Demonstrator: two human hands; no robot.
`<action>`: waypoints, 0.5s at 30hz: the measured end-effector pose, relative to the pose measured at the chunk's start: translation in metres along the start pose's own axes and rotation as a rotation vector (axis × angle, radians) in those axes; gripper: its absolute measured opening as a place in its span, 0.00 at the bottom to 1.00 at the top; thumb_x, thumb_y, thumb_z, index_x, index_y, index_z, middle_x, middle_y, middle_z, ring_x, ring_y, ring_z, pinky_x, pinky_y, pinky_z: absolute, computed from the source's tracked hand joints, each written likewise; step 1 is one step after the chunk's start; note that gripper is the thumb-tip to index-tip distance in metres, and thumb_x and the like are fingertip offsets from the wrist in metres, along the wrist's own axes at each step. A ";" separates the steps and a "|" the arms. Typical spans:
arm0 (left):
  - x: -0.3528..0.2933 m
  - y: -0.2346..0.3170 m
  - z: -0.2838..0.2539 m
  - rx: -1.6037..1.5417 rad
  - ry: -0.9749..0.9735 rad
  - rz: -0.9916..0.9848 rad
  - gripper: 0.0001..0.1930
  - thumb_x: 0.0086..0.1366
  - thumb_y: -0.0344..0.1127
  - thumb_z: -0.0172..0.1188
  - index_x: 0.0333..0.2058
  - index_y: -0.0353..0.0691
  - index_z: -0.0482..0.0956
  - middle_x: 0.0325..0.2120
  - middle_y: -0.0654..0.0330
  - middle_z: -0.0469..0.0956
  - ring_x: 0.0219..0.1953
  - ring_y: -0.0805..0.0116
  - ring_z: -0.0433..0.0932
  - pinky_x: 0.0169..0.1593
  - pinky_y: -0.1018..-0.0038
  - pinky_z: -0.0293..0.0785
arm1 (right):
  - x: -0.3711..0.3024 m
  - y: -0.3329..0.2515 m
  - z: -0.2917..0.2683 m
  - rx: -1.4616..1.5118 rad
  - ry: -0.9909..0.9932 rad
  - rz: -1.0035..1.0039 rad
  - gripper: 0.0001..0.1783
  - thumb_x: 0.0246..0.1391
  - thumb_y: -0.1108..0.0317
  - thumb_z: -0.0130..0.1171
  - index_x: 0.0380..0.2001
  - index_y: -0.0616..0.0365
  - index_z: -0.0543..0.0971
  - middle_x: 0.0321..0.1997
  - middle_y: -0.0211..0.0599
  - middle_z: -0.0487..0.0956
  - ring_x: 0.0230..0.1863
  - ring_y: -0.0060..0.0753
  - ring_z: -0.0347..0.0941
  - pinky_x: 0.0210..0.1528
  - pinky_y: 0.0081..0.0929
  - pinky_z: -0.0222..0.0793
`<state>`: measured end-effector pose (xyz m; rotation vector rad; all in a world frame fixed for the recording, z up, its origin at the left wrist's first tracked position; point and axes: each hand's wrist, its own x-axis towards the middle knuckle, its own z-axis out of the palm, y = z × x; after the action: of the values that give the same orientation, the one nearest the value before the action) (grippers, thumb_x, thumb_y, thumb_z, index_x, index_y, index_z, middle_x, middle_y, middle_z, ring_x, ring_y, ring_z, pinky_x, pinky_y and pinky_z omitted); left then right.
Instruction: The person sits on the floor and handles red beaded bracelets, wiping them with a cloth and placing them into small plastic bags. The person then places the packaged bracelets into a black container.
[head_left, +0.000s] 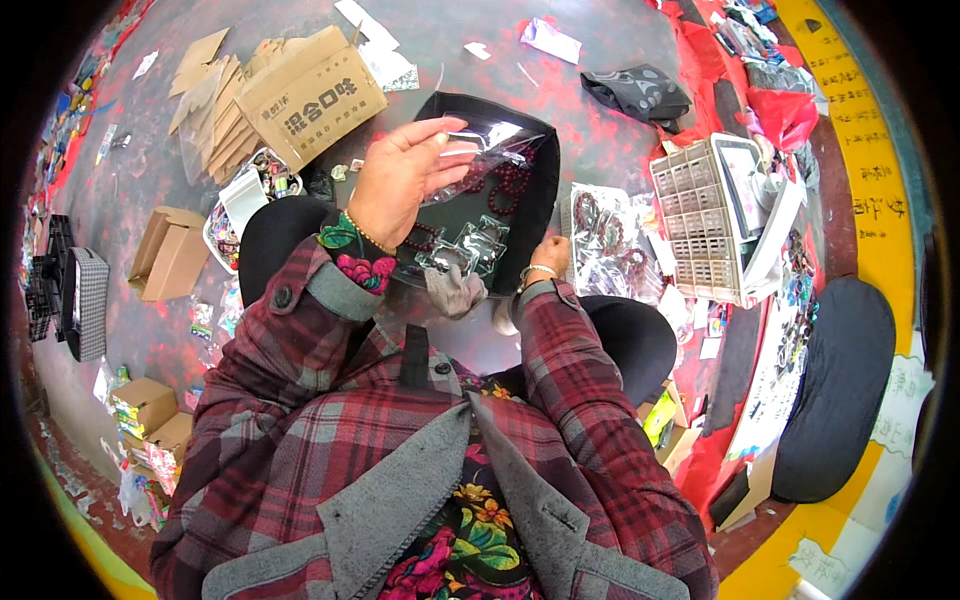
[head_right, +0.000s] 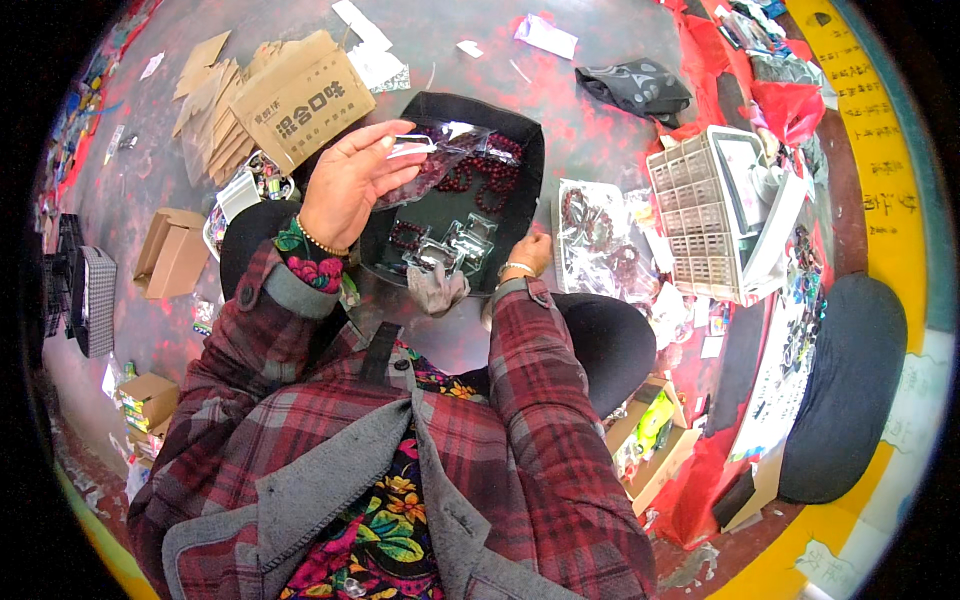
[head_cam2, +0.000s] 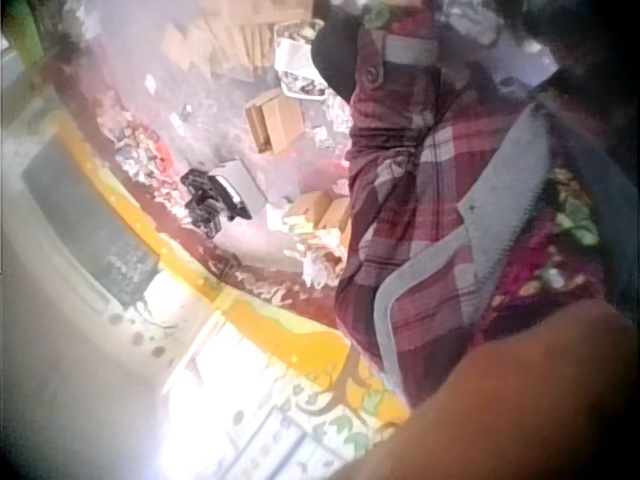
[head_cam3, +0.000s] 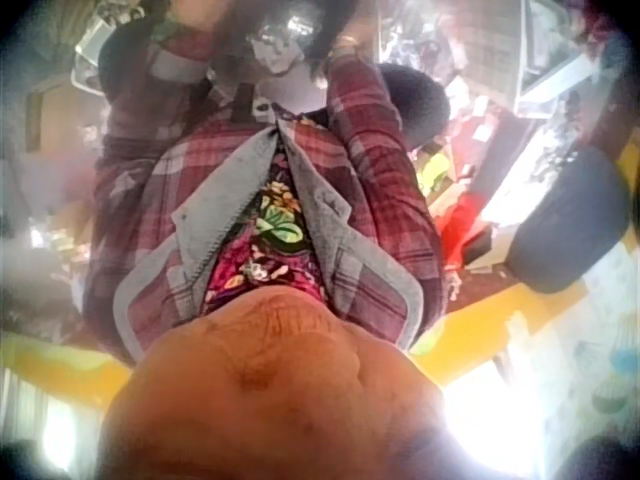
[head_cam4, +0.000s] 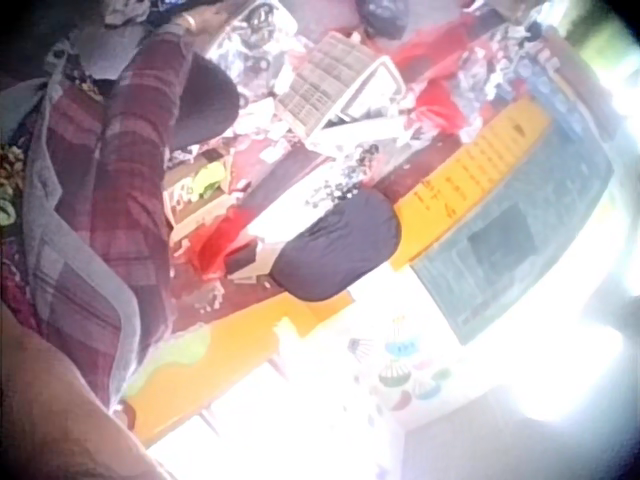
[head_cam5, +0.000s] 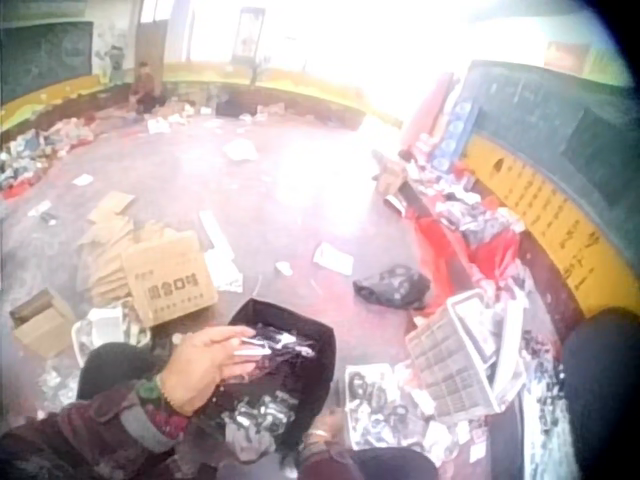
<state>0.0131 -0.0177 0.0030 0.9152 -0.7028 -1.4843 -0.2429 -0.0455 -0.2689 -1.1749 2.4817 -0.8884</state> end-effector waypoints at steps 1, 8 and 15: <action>0.000 0.000 0.000 0.003 -0.001 0.002 0.15 0.65 0.31 0.44 0.47 0.29 0.67 0.41 0.52 0.72 0.43 0.62 0.74 0.48 0.69 0.72 | -0.003 -0.001 0.002 0.026 -0.057 -0.013 0.10 0.46 0.66 0.48 0.27 0.60 0.74 0.27 0.53 0.76 0.30 0.55 0.72 0.34 0.43 0.67; 0.001 -0.002 0.004 0.002 -0.019 0.006 0.15 0.65 0.31 0.45 0.47 0.29 0.67 0.42 0.53 0.72 0.43 0.61 0.75 0.48 0.69 0.72 | -0.017 -0.019 0.006 -0.168 -0.407 -0.065 0.22 0.40 0.71 0.53 0.44 0.52 0.69 0.45 0.52 0.70 0.43 0.51 0.70 0.44 0.38 0.66; 0.001 -0.005 -0.003 0.018 0.013 0.001 0.15 0.65 0.31 0.44 0.47 0.29 0.67 0.42 0.52 0.72 0.43 0.61 0.75 0.48 0.69 0.72 | -0.086 -0.069 -0.007 -0.558 -0.504 -0.460 0.30 0.42 0.67 0.54 0.53 0.42 0.63 0.57 0.59 0.54 0.55 0.64 0.53 0.50 0.45 0.61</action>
<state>0.0131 -0.0180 -0.0029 0.9372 -0.7078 -1.4719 -0.1492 -0.0104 -0.2227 -1.9120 2.1098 0.0691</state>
